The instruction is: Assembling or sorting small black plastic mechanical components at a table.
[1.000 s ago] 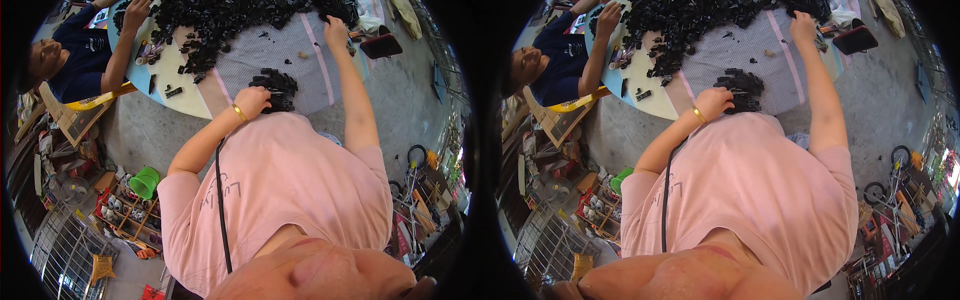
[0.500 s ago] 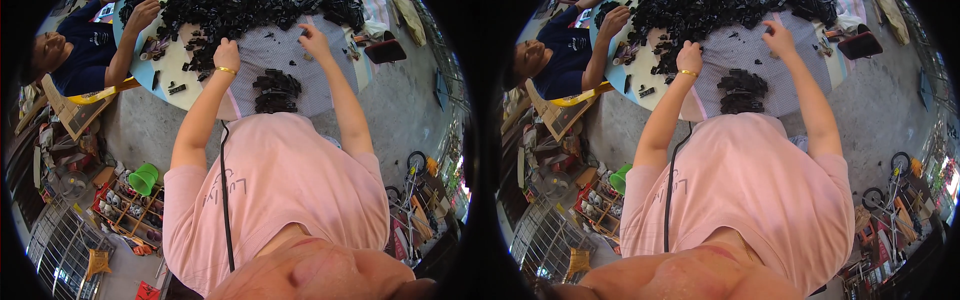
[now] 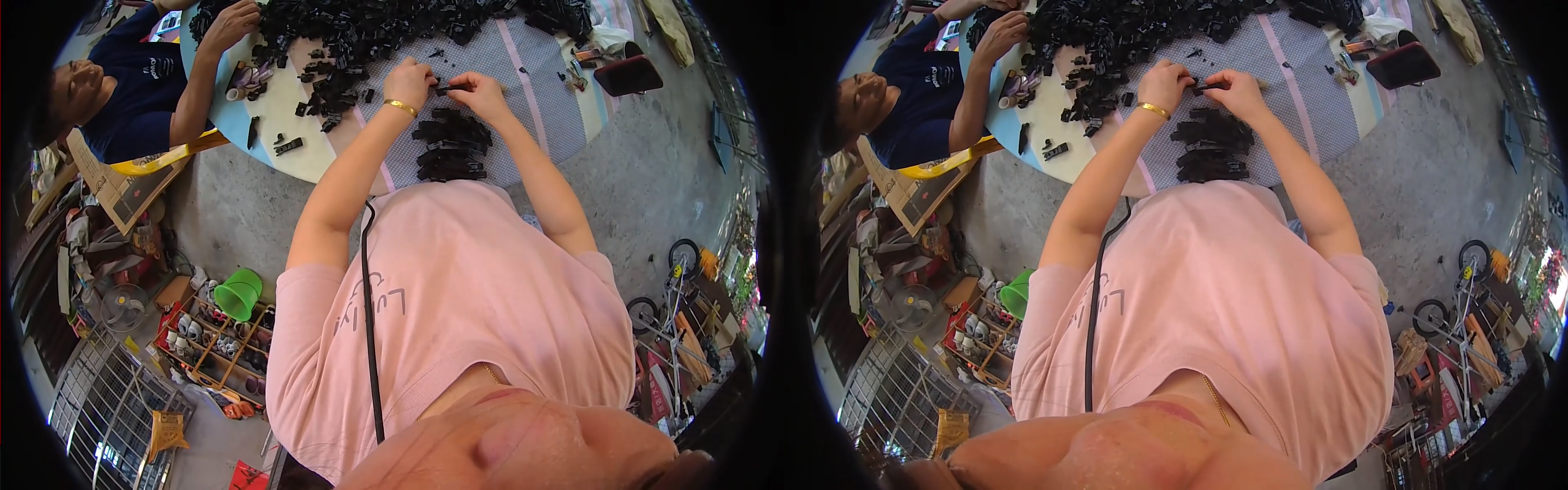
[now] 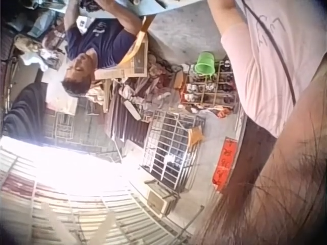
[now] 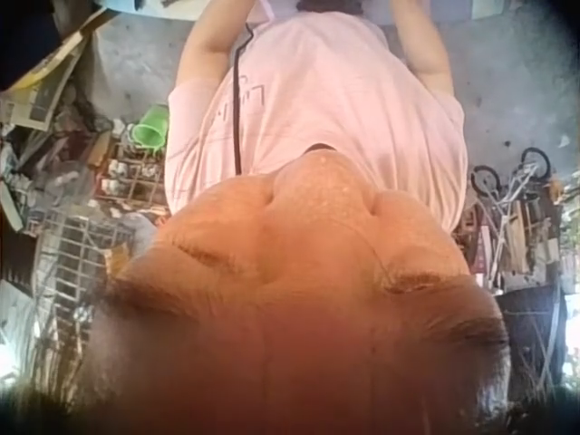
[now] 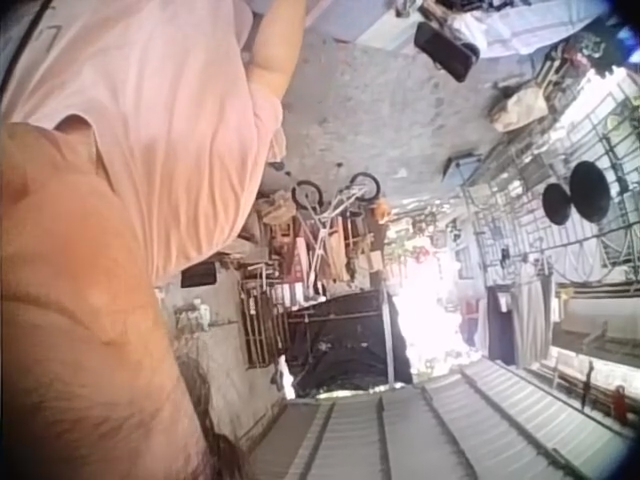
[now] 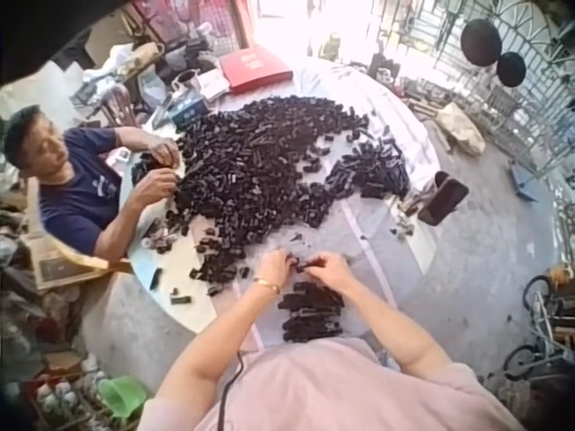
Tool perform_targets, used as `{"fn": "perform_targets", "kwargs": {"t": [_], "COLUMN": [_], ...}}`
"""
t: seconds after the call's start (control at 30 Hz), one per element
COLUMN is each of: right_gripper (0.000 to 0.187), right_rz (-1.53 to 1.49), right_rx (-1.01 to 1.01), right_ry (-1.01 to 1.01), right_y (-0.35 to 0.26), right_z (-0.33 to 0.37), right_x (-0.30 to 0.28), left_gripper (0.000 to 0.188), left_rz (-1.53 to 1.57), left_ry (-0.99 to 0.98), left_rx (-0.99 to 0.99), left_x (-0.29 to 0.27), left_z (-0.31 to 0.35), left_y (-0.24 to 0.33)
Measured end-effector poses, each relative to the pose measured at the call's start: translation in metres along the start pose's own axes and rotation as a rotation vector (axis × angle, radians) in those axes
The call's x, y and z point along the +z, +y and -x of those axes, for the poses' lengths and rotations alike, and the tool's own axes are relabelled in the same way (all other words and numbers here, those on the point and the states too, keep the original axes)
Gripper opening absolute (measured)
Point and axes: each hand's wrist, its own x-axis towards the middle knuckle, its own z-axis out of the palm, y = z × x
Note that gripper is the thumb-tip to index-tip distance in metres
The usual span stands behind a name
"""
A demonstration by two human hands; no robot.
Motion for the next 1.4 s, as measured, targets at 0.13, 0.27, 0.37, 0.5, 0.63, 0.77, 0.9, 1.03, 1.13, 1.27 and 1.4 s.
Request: {"fn": "perform_targets", "kwargs": {"t": [0.13,0.27,0.37,0.5,0.63,0.77,0.9,1.03,1.13,1.27,1.4], "right_gripper": [0.023,0.022,0.022,0.022,0.022,0.019,0.018,0.019,0.02,0.021,0.02], "right_rz": [0.067,0.035,-0.01,-0.03,0.009,0.174,0.292,0.018,0.006,0.084,0.089], "right_rx": [-0.025,0.004,-0.049,-0.066,-0.074,-0.12,-0.19,-0.014,0.001,0.029,0.034], "right_ry": [0.06,0.052,0.049,0.063,0.076,0.118,0.133,0.094,0.105,0.096,0.118], "right_y": [-0.004,-0.003,-0.01,-0.009,-0.008,-0.001,-0.004,-0.008,-0.011,-0.016,-0.013], "right_z": [-0.002,-0.006,-0.007,-0.018,-0.028,-0.034,-0.033,-0.028,-0.024,-0.019,-0.017], "right_x": [0.001,0.0,0.006,0.007,0.013,0.017,0.018,0.017,0.019,0.021,0.023], "left_gripper": [0.017,0.019,0.018,0.014,0.015,0.034,0.037,0.035,0.033,0.03,0.027], "left_rz": [-0.045,-0.094,-0.127,-0.142,-0.133,0.043,0.309,0.572,0.671,0.61,0.571], "left_ry": [0.145,0.092,0.097,0.25,0.462,0.031,-0.188,-0.288,-0.353,-0.372,-0.293], "left_rx": [0.105,-0.013,0.005,0.043,0.077,-0.255,-0.445,-0.576,-0.601,-0.586,-0.444], "left_x": [0.003,-0.006,-0.003,-0.001,-0.011,-0.007,0.002,0.0,-0.008,-0.007,-0.003], "left_z": [-0.001,-0.013,-0.016,-0.009,0.002,0.013,0.002,-0.001,0.0,-0.005,-0.005], "left_y": [-0.011,-0.008,-0.011,-0.012,-0.01,-0.001,-0.009,-0.008,-0.01,-0.013,-0.018]}}
